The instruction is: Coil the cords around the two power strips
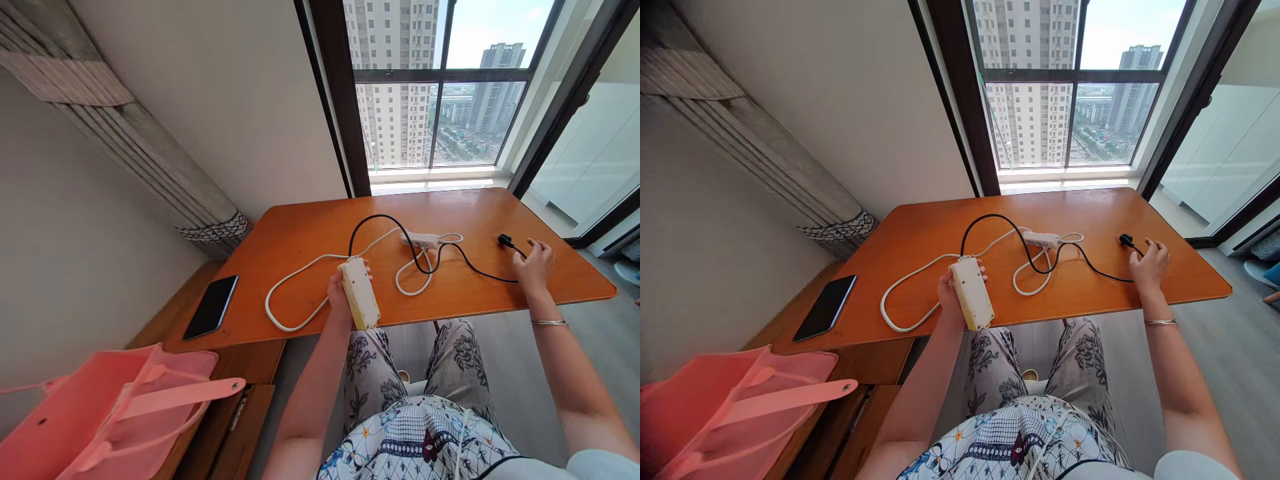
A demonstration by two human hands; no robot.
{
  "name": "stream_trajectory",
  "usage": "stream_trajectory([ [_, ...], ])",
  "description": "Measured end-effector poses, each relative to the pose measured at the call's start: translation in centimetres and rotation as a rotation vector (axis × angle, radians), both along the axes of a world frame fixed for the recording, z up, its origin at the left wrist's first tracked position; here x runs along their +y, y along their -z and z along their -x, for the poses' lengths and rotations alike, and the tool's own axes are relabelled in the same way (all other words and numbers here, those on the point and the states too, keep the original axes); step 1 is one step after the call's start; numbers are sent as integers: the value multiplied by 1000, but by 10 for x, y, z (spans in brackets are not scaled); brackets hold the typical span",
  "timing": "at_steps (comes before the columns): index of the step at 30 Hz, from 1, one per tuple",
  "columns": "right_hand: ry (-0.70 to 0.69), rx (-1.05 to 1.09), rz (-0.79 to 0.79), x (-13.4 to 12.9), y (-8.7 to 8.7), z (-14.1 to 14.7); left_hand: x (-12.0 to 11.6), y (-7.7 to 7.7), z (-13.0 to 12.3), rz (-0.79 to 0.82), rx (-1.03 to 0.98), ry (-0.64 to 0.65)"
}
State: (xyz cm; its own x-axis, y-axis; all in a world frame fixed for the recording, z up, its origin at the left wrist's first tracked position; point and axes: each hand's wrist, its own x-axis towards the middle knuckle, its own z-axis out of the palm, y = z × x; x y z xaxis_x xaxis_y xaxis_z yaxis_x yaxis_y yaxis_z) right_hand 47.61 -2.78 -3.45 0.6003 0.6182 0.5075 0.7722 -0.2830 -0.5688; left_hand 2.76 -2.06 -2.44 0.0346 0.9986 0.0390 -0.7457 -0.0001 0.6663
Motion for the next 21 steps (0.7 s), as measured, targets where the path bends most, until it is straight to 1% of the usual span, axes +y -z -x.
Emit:
stream_trajectory([
  [1, -9, -69, -19, -2, -6, 13, 0, -1, -1, -18, 13, 8],
  [2, -81, -103, -39, -4, -14, 28, 0, -3, -3, -37, 26, 14],
  [3, -189, -105, -70, -5, -22, 45, 0, -4, -5, -58, 40, 20],
  [6, -588, -45, -159, -5, -44, 100, -3, -12, -14, -129, 103, 27],
  [7, -700, -16, -163, -4, -49, 118, -5, -14, -18, -153, 132, 25],
  [9, -889, 78, -124, -4, -56, 148, -7, -19, -24, -202, 185, 13],
  [11, -1051, 226, -51, -4, -55, 169, -9, -22, -27, -245, 223, -12],
  [12, -1110, 302, -22, -5, -53, 176, -9, -23, -28, -258, 243, -24],
  [14, -1193, 428, 20, -7, -47, 186, -9, -23, -26, -254, 286, -27],
  [16, -1220, 533, 52, -9, -41, 192, -8, -24, -22, -236, 331, -5],
  [17, -1213, 576, 60, -10, -39, 194, -8, -25, -20, -241, 357, 7],
  [19, -1155, 616, 38, -12, -39, 198, -6, -30, -15, -300, 428, 23],
  [21, -1080, 554, -30, -13, -43, 201, -5, -39, -14, -383, 519, 21],
])
